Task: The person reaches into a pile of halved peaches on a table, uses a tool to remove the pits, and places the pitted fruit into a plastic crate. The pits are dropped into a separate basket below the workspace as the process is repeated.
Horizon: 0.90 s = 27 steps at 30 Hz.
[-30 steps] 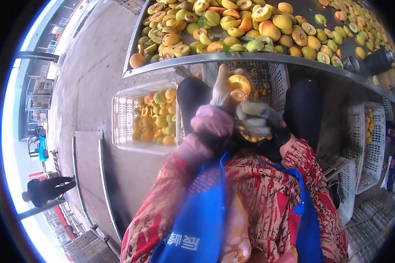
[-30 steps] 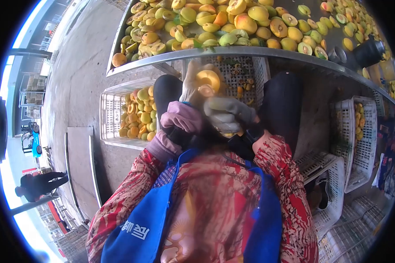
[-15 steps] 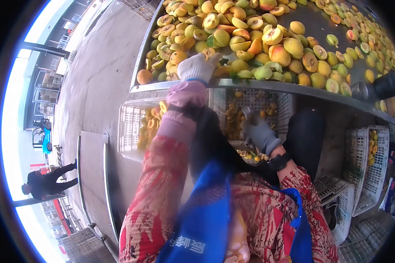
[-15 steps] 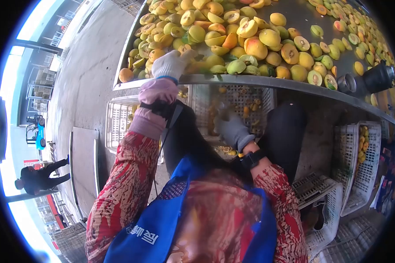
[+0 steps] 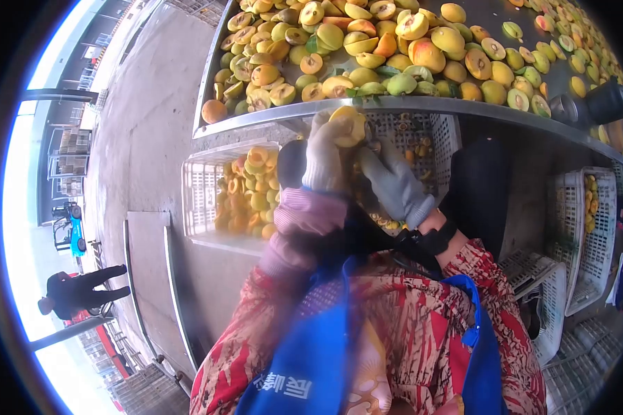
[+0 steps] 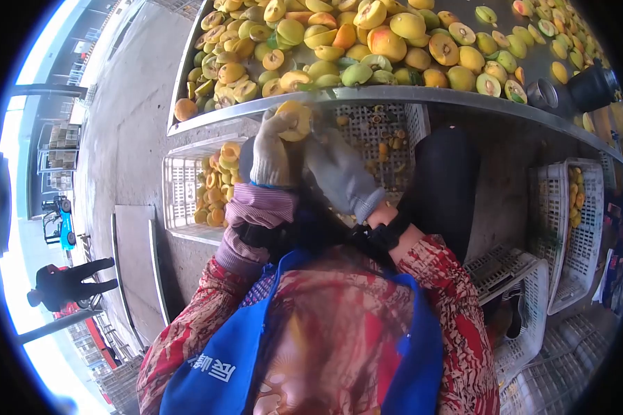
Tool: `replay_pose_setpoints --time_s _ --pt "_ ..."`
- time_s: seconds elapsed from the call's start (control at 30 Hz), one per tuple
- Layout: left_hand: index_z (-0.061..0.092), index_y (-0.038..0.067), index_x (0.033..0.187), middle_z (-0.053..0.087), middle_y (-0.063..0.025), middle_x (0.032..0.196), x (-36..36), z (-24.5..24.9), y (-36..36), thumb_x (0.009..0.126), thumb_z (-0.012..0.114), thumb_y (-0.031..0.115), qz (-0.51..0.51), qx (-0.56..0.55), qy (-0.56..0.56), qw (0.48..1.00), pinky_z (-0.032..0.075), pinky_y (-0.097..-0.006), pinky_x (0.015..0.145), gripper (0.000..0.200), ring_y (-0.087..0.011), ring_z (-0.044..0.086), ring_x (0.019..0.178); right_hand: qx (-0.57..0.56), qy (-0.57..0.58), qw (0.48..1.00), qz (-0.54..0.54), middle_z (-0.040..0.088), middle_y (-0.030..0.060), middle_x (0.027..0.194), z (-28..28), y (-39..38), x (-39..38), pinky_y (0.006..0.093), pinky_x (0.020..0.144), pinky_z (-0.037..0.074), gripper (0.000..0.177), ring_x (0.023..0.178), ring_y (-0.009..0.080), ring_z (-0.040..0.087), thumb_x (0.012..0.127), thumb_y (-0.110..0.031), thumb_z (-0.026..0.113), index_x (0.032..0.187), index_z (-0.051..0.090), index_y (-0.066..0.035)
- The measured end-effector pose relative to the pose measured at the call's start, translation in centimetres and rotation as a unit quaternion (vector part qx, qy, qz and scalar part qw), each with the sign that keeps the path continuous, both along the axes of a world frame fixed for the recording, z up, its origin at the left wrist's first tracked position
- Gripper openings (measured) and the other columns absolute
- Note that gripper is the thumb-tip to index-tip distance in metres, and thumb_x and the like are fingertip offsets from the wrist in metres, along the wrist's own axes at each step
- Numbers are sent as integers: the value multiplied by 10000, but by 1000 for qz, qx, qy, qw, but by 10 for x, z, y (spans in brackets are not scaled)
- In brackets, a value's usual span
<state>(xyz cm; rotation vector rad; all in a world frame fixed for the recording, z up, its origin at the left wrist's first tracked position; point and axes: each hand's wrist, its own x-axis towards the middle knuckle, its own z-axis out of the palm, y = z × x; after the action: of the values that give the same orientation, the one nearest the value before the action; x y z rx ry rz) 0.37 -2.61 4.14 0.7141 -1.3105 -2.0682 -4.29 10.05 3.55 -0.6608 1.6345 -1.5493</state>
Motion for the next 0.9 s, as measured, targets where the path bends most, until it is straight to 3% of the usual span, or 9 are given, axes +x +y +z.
replay_pose_setpoints --time_s 0.07,0.13,0.2,0.33,0.4,0.63,0.7,0.8,0.9 --pt "517 -15 1141 614 -146 930 3 -3 17 877 561 241 58 220 86 970 479 -308 770 370 -208 593 824 -27 107 994 16 631 134 899 -30 3 -4 347 715 480 291 780 192 596 925 -243 520 1120 536 -27" --pt "504 -13 1164 618 -168 951 11 -19 16 918 517 308 29 149 74 986 480 -321 787 405 -222 589 860 -56 215 975 30 636 153 892 -38 8 -4 361 725 479 290 783 213 605 920 -254 525 1091 540 -21" --pt "515 -18 1151 621 -184 967 16 -27 18 942 478 337 43 190 20 981 489 -326 760 413 -216 584 848 133 21 991 14 637 186 872 -22 10 -1 371 727 476 310 799 271 624 911 -280 530 1069 543 -13" --pt "540 -16 1096 631 -179 946 17 -32 23 942 484 393 38 150 5 988 484 -279 594 441 -168 563 679 86 -47 995 37 637 223 920 -33 7 12 387 770 468 344 863 351 626 902 -302 533 1089 538 -14" --pt "548 -11 1068 631 -172 935 17 -30 24 940 496 384 43 152 5 987 479 -273 577 419 -159 561 664 55 -13 998 38 585 80 874 -53 1 15 289 720 464 250 759 167 560 949 -243 502 1094 534 -41" --pt "564 9 955 646 -106 816 10 -42 21 906 585 218 60 71 -5 996 450 -236 520 216 -97 537 596 95 97 990 47 612 99 894 -64 -5 23 307 738 469 236 817 176 579 936 -226 523 1100 539 -56" --pt "565 11 951 642 -92 786 10 -50 17 903 586 204 61 47 -7 997 444 -230 517 200 -93 533 585 77 -27 997 9 626 114 902 -54 -4 23 310 731 466 237 813 202 582 933 -212 516 1099 541 -45" --pt "567 10 942 631 -81 767 10 -51 16 901 581 195 69 32 -30 997 437 -227 518 190 -98 532 580 144 15 987 69 624 223 998 -36 -6 13 400 793 473 356 915 377 613 889 -303 508 1119 548 -35" --pt "568 4 933 613 -86 785 9 -28 22 904 569 208 77 119 -51 989 432 -228 534 206 -114 533 601 147 41 984 94 629 224 973 -54 -7 11 395 798 475 390 918 377 617 886 -327 497 1132 536 -26"
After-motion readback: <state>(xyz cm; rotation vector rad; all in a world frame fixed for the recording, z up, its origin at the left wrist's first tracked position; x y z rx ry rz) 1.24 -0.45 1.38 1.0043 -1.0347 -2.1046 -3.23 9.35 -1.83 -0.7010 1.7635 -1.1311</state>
